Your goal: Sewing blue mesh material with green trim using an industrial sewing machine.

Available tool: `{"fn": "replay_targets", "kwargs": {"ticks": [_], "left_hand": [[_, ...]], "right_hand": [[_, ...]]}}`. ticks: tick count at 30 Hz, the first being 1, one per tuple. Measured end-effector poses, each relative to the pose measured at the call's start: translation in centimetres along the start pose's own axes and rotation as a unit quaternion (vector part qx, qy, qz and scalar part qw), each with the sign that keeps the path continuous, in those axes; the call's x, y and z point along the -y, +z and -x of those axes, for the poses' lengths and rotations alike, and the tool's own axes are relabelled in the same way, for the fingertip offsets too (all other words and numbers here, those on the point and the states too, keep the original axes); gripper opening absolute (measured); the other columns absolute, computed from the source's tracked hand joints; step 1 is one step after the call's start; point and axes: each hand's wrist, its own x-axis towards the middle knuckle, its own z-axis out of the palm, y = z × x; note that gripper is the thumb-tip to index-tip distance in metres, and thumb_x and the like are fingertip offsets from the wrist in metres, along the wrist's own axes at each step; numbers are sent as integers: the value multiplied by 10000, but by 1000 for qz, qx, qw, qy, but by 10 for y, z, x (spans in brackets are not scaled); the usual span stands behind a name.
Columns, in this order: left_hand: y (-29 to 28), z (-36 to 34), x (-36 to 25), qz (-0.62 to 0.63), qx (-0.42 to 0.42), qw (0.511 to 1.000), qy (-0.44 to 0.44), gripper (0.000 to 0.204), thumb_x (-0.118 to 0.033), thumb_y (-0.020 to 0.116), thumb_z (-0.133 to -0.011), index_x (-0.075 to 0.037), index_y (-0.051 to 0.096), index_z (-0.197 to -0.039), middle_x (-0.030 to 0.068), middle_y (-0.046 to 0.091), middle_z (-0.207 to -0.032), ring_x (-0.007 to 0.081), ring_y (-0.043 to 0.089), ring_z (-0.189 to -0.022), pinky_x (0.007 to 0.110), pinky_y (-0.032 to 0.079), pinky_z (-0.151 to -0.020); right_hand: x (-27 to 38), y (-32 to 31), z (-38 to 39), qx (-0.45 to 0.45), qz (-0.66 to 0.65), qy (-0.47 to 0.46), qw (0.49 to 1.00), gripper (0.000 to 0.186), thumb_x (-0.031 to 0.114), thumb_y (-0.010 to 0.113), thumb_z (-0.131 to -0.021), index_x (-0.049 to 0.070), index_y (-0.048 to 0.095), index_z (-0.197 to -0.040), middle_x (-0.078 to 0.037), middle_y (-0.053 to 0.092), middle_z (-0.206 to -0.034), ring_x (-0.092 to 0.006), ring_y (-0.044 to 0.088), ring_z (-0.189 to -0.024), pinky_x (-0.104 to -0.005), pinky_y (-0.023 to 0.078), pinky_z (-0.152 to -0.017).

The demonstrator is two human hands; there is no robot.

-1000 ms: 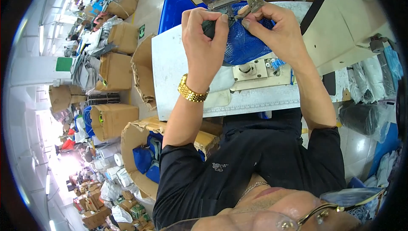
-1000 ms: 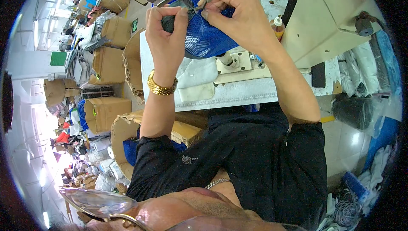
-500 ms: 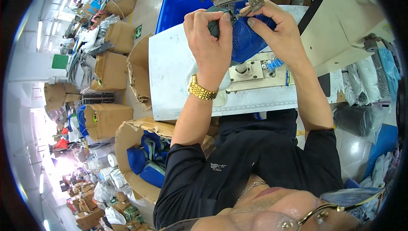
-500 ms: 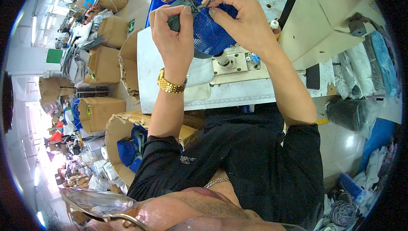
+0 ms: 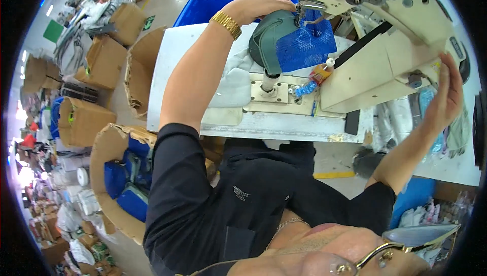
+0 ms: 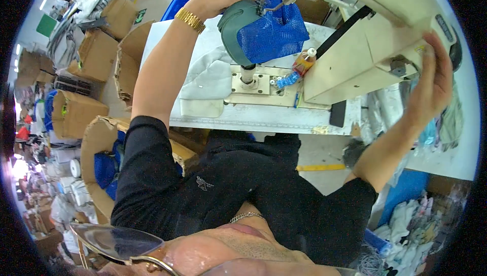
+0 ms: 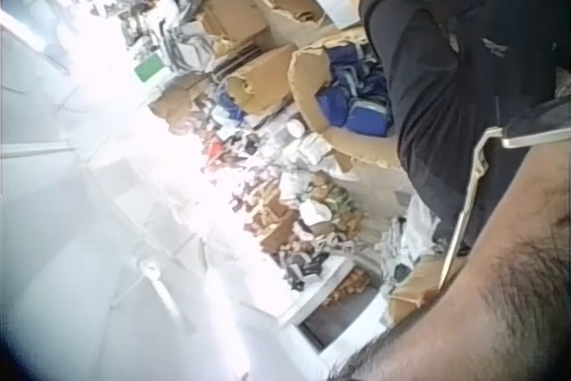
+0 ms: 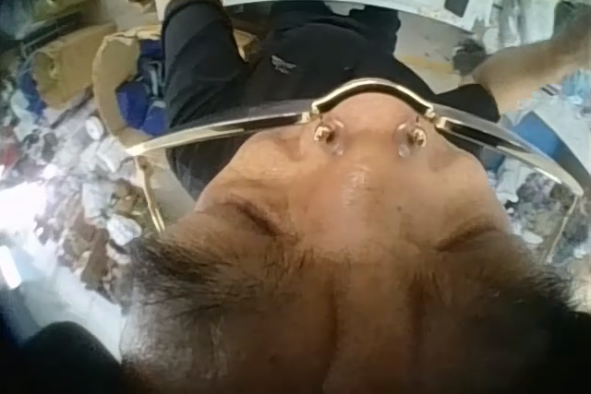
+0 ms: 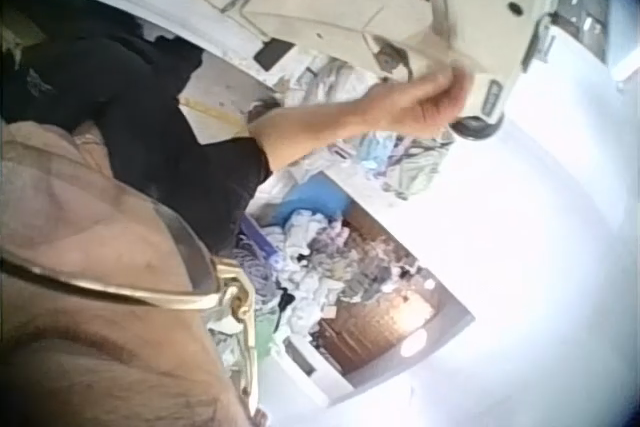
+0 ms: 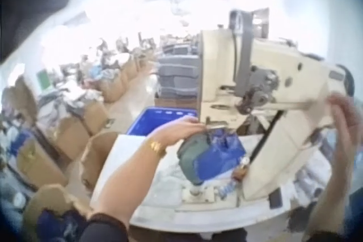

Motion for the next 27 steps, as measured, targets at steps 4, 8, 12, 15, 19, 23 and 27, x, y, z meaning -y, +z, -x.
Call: {"fn": "replay_targets", "kwargs": {"ticks": [4,8,12,15,19,23,27], "left_hand": [[-5,-22,22,50,52,997,25,324,-210,689,-873,9,636,-1106,39,653,-911,98,626,-836,234,531,-741],[2,-33,23,67,87,993,45,250,-175,694,-856,5,669,-1027,21,660,-872,63,611,-733,204,523,-633],[8,-23,29,49,-14,998,37,215,-180,688,-853,12,699,-950,30,673,-840,75,611,-741,238,512,-642],[12,-11,24,36,-99,993,43,211,-181,669,-857,7,712,-944,40,684,-840,101,617,-752,275,500,-663],[11,-4,31,122,-172,977,-8,204,-165,650,-857,-2,715,-961,47,687,-842,120,615,-745,295,490,-675],[7,12,44,180,-281,943,-20,208,-133,660,-829,16,693,-972,61,671,-835,148,610,-717,290,496,-672],[18,16,58,82,-434,897,20,387,-28,643,-783,51,599,-1159,149,668,-972,232,647,-843,343,525,-747]], "right_hand": [[-50,-64,-46,-99,191,35,976,343,177,576,-970,-6,616,-1257,-161,662,-1194,-207,614,-1126,-305,464,-967],[-133,-103,-66,-128,387,35,913,548,439,556,-938,26,593,-1297,-223,654,-1187,-319,625,-1109,-385,460,-947],[-180,-131,-101,-96,354,57,929,559,476,513,-957,43,594,-1301,-177,630,-1260,-319,594,-1168,-367,436,-987],[-194,-158,-165,17,340,26,940,522,471,490,-977,78,610,-1298,-143,634,-1272,-265,589,-1188,-332,414,-1012],[-224,-170,-228,163,371,72,911,519,483,489,-973,98,622,-1294,-126,642,-1259,-211,589,-1169,-301,407,-1009],[-222,-153,-227,188,290,112,932,479,401,479,-989,72,601,-1315,-121,622,-1291,-196,562,-1205,-288,378,-1043],[-224,-151,-222,164,319,59,932,478,446,480,-975,107,646,-1268,-104,653,-1237,-197,601,-1130,-299,416,-985]]}}
